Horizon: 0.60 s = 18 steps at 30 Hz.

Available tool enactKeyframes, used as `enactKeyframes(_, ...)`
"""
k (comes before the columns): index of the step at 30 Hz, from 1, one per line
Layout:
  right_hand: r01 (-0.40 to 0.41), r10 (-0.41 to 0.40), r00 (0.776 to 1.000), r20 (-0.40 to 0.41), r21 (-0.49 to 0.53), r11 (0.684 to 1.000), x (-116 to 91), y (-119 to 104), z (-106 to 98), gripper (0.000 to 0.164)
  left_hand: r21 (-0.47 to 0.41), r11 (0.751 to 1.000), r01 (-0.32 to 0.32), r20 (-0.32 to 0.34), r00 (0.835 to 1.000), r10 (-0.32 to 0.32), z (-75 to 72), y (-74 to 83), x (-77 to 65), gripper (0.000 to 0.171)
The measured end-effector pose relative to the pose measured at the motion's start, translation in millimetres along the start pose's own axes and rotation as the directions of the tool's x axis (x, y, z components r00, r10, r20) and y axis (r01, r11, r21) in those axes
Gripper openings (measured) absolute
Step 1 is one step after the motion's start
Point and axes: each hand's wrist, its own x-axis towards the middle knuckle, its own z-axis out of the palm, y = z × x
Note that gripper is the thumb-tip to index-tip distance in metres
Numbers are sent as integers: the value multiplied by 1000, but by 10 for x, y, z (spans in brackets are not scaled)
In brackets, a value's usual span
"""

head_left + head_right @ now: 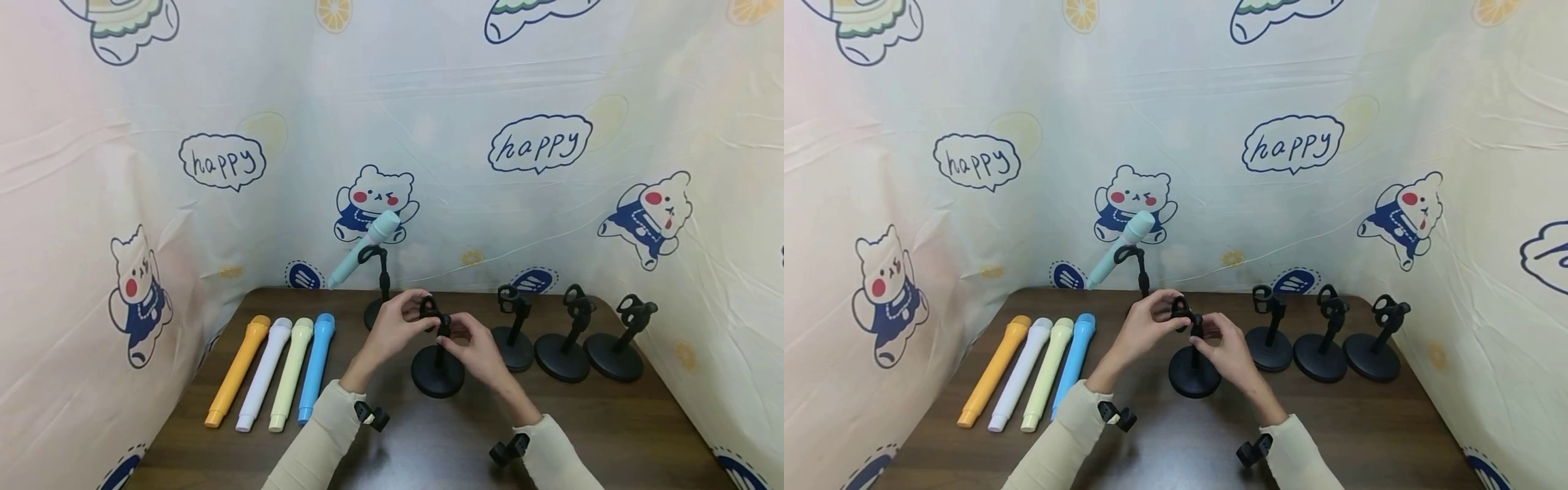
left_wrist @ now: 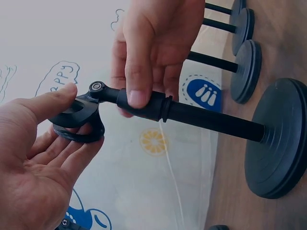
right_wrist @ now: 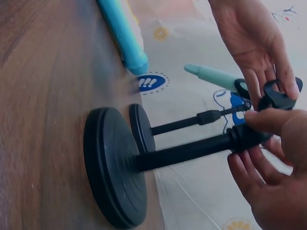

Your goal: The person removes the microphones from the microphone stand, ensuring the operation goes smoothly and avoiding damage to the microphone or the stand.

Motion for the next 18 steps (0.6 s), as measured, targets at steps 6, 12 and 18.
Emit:
enactKeyframes(6, -124, 118, 987, -111, -48, 991, 22, -55, 101, 35, 8, 1000, -9, -4, 1000, 9, -3, -8, 2, 49)
enactKeyframes(12, -168, 161, 979, -124, -48, 985, 26, -73, 121, 38, 20, 1000, -8, 1, 1000, 8, -9, 9, 0, 49)
enactKeyframes(18, -163, 162, 986, -26, -62, 985, 41, -62, 45, 42, 16, 1000, 0, 9, 1000, 0, -13, -5, 4, 50)
